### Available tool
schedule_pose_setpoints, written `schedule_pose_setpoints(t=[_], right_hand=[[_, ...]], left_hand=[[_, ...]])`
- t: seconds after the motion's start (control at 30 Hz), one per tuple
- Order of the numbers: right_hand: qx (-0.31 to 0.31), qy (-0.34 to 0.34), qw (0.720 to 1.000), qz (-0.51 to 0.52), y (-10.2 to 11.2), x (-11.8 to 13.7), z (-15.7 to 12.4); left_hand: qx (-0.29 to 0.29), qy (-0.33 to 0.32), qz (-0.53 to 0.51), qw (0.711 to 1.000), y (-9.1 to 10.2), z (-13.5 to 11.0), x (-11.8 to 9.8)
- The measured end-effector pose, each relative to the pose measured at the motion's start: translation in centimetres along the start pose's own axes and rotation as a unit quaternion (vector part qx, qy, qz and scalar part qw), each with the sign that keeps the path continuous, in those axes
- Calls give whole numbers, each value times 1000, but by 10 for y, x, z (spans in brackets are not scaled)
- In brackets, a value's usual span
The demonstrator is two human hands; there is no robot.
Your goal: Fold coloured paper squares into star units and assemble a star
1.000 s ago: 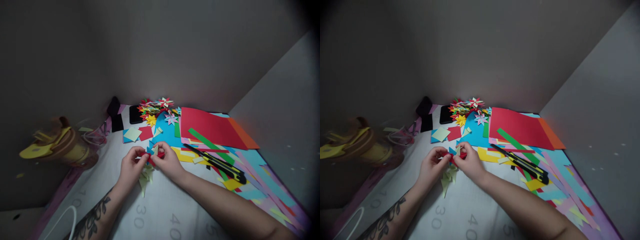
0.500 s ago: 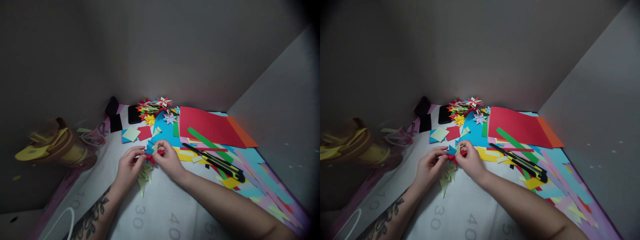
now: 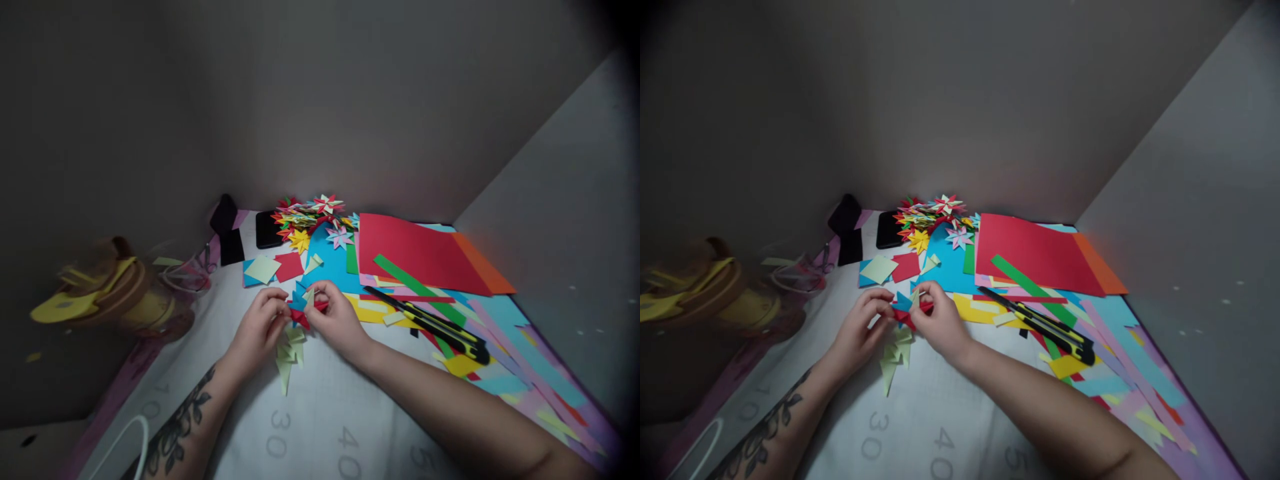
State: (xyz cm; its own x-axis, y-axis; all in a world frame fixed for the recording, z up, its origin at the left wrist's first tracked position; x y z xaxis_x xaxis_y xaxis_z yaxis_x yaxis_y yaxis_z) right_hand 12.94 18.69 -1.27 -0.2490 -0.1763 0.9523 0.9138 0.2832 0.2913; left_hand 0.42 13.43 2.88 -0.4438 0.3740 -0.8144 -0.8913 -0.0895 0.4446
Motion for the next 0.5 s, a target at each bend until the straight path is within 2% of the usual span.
schedule_pose_setpoints(t=[0.17, 0.27, 0.33, 0.5], right_hand=[[9, 10, 1000, -20, -2, 5, -3], [14, 12, 1000, -20, -3, 6, -4], [12, 10, 1000, -19, -4, 5, -4], [11, 6, 1000, -17, -3, 4, -3]], left_hand=[[-58, 60, -71, 994, 4, -1, 12], [-92, 93, -79, 988, 8, -4, 20], [-95, 89, -69, 989, 9, -4, 19], [-76, 23, -37, 996, 9, -2, 5]])
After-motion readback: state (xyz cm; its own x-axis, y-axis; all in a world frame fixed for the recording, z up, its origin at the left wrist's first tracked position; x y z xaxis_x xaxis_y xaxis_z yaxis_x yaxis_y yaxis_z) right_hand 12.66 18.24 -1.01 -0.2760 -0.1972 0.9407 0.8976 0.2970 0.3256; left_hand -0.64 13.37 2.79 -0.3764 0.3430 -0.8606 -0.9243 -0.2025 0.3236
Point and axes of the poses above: each hand's wrist, its own z-axis towards the middle knuckle, its own y-axis out of the back of the hand, x = y × z, the point moved 9 cm from there along z, towards the middle knuckle, and after that the axes turned 14 degrees about -z, right-handed, at the moved point
